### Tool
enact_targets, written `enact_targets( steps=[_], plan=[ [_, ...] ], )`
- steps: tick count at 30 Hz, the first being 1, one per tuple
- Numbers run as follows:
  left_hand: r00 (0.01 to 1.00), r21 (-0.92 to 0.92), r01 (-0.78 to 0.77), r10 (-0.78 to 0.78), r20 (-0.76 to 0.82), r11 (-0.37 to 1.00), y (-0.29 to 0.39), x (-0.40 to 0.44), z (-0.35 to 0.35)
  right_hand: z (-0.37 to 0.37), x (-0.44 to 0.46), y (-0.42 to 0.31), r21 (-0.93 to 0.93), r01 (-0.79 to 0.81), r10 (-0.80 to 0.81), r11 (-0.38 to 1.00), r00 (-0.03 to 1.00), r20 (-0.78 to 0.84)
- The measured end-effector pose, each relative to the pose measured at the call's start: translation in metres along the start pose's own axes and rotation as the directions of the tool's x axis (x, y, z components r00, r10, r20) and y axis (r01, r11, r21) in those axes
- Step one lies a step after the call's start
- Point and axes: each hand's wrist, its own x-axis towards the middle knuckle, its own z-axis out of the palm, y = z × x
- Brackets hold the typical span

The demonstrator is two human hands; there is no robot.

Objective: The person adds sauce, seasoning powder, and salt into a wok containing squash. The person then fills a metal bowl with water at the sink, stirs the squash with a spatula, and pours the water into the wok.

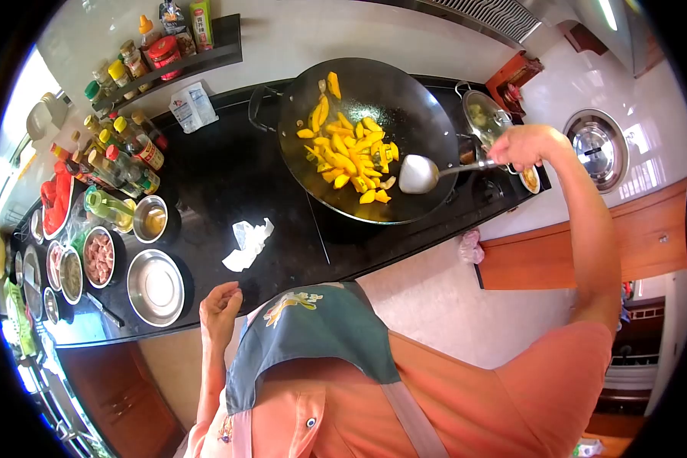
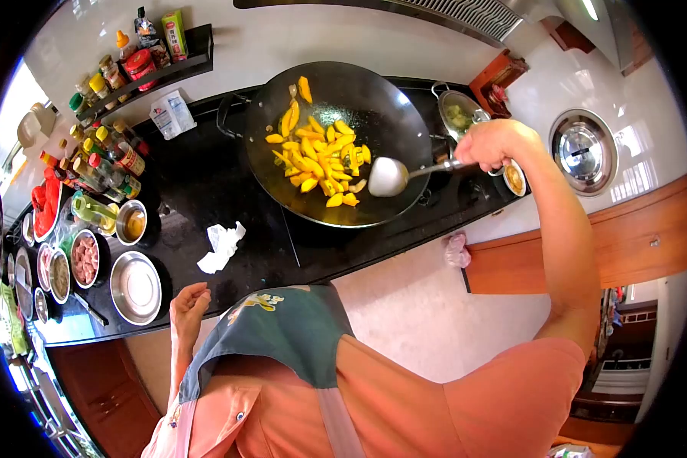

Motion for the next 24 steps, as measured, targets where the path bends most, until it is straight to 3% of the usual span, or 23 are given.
enact_targets(
  steps=[2,4,6,9,11,13,16,20,21,24],
  plan=[
    [1.0,-0.026,0.014,-0.015,-0.023,1.0,-0.002,-0.002,-0.002,0.013,0.016,0.01,0.109,-0.056,0.043,0.992,0.991,0.123],
    [1.0,0.007,-0.005,0.005,0.014,1.0,0.004,0.002,0.001,0.03,0.04,-0.005,0.139,0.09,-0.11,0.986,0.983,0.149],
    [0.997,0.047,-0.05,0.047,0.058,0.998,0.014,0.005,0.009,0.052,0.075,-0.026,0.287,0.208,-0.231,0.935,0.972,0.05],
    [0.983,0.099,-0.138,0.124,0.132,0.985,0.034,0.01,0.024,0.069,0.102,-0.058,0.464,0.31,-0.238,0.83,0.949,-0.208],
    [0.974,0.117,-0.16,0.138,0.178,0.98,0.044,0.01,0.029,0.067,0.129,-0.037,0.121,0.538,-0.437,0.834,0.779,-0.449],
    [0.975,0.133,-0.153,0.127,0.184,0.979,0.042,0.009,0.027,0.043,0.088,-0.021,0.146,0.461,-0.363,0.875,0.826,-0.431],
    [0.984,0.13,-0.117,0.098,0.148,0.985,0.021,0.01,0.019,0.006,0.016,-0.002,0.104,0.132,-0.116,0.986,0.981,-0.154],
    [0.996,0.098,-0.056,0.048,0.081,0.994,0.013,0.003,0.01,0.002,0.006,0.013,0.072,-0.061,0.047,0.996,0.983,0.178],
    [0.997,0.103,-0.048,0.041,0.069,0.994,0.014,0.003,0.009,0.004,0.008,0.009,0.109,-0.073,0.046,0.991,0.972,0.232],
    [0.995,0.083,-0.05,0.043,0.093,0.995,0.013,0.008,0.011,0.026,0.042,-0.013,0.274,0.074,-0.158,0.959,0.941,0.299]
  ],
)
